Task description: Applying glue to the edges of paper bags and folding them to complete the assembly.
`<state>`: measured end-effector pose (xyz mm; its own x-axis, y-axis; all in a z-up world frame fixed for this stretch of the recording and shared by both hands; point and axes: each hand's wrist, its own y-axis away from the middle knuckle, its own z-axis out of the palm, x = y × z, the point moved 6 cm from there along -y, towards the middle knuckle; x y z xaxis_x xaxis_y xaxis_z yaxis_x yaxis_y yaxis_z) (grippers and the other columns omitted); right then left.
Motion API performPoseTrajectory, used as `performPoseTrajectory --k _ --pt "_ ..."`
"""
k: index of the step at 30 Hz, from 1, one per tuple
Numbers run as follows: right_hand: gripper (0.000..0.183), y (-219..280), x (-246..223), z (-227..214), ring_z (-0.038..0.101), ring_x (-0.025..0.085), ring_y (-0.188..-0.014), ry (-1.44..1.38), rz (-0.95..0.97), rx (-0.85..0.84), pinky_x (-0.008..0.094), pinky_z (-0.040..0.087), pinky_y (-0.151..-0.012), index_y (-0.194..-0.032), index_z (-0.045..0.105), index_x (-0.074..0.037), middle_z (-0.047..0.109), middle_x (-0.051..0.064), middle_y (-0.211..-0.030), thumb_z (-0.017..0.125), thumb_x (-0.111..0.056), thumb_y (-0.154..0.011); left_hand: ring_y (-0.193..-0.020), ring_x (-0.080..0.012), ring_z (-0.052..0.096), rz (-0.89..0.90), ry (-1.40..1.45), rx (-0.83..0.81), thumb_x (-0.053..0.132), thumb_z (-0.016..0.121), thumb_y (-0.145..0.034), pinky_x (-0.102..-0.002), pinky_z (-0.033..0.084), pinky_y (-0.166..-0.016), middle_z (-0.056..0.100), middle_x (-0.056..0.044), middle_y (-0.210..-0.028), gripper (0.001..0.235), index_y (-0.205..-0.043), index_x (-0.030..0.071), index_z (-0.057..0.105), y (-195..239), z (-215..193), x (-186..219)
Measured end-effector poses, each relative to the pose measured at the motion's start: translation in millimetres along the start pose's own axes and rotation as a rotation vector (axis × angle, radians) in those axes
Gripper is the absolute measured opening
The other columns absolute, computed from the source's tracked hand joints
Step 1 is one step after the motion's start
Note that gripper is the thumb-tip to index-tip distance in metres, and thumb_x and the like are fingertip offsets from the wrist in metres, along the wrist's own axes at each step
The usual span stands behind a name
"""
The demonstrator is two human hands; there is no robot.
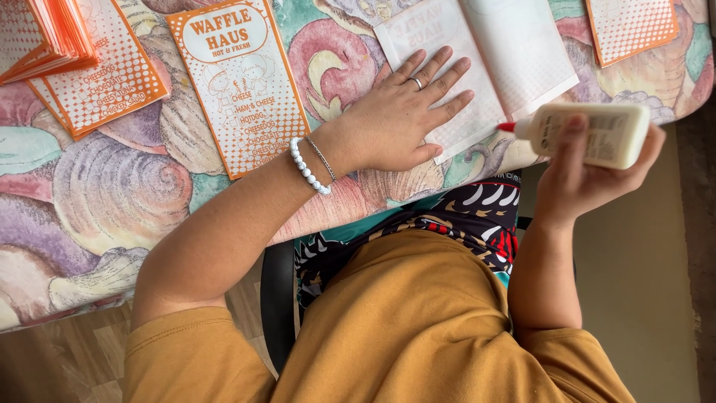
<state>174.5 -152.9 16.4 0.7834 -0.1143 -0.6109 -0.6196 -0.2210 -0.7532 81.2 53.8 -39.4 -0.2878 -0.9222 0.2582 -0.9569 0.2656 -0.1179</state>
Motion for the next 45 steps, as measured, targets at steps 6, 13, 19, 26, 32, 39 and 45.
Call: performPoseTrajectory --k 6,13,19,26,32,39,45 --pt "0.034 1 1 -1 0.062 0.030 -0.082 -0.047 0.008 0.022 0.043 0.060 -0.073 -0.108 0.045 -0.001 0.054 0.016 -0.092 0.079 -0.010 -0.105 -0.154 -0.0438 0.010 0.005 0.004 0.023 0.046 0.064 -0.093 -0.059 0.011 -0.126 0.013 -0.024 -0.167 0.080 -0.160 0.010 0.039 0 -2 0" --pt "0.036 3 54 -65 0.061 0.042 -0.093 -0.159 -0.017 0.325 0.058 0.058 -0.075 -0.114 0.050 0.004 0.056 0.026 -0.106 0.083 -0.005 -0.102 -0.146 -0.0400 0.030 -0.092 -0.104 0.036 0.047 0.059 -0.098 -0.055 0.027 -0.116 0.033 -0.020 -0.161 0.063 -0.151 0.014 0.049 0 -26 12" --pt "0.015 -6 80 -122 0.054 0.020 -0.063 -0.293 0.518 0.557 0.034 0.042 -0.053 -0.079 0.056 -0.006 0.054 0.008 -0.073 0.065 -0.011 -0.090 -0.121 -0.0327 0.055 0.029 -0.150 0.165 -0.002 0.055 -0.089 -0.048 0.042 -0.098 0.057 -0.018 -0.144 0.043 -0.128 0.009 0.067 3 -64 18" --pt "0.024 -7 91 -117 0.058 0.023 -0.062 -0.642 0.869 0.448 0.049 0.074 -0.083 -0.093 0.070 -0.001 0.034 0.004 -0.060 0.080 -0.022 -0.087 -0.139 -0.0367 0.046 -0.162 -0.224 -0.096 0.035 0.062 -0.096 -0.049 0.041 -0.109 0.044 -0.018 -0.158 0.056 -0.148 0.016 0.054 2 -53 10" --pt "0.046 -12 100 -109 0.069 0.029 -0.077 -0.540 0.711 0.308 0.057 0.077 -0.082 -0.101 0.065 -0.004 0.052 0.009 -0.082 0.086 -0.043 -0.087 -0.130 -0.0329 0.055 0.017 -0.169 0.038 -0.010 0.056 -0.084 -0.048 0.046 -0.098 0.055 -0.017 -0.151 0.057 -0.134 0.015 0.065 6 -74 30" --pt "0.041 6 107 -103 0.067 0.021 -0.073 -0.554 0.868 0.421 0.032 0.050 -0.052 -0.104 0.066 -0.002 0.065 0.009 -0.087 0.083 -0.033 -0.083 -0.154 -0.0326 0.025 0.103 -0.093 -0.067 0.034 0.048 -0.107 -0.056 0.015 -0.125 0.034 -0.010 -0.166 0.053 -0.157 0.016 0.043 1 -28 17" --pt "0.054 26 83 -76 0.067 0.023 -0.070 -0.377 0.645 0.318 0.031 0.042 -0.036 -0.122 0.058 -0.002 0.065 0.015 -0.102 0.091 -0.029 -0.090 -0.150 -0.0396 0.035 0.004 -0.156 0.219 0.014 0.064 -0.107 -0.060 0.020 -0.124 0.046 -0.019 -0.159 0.043 -0.148 0.001 0.058 -5 -49 30"
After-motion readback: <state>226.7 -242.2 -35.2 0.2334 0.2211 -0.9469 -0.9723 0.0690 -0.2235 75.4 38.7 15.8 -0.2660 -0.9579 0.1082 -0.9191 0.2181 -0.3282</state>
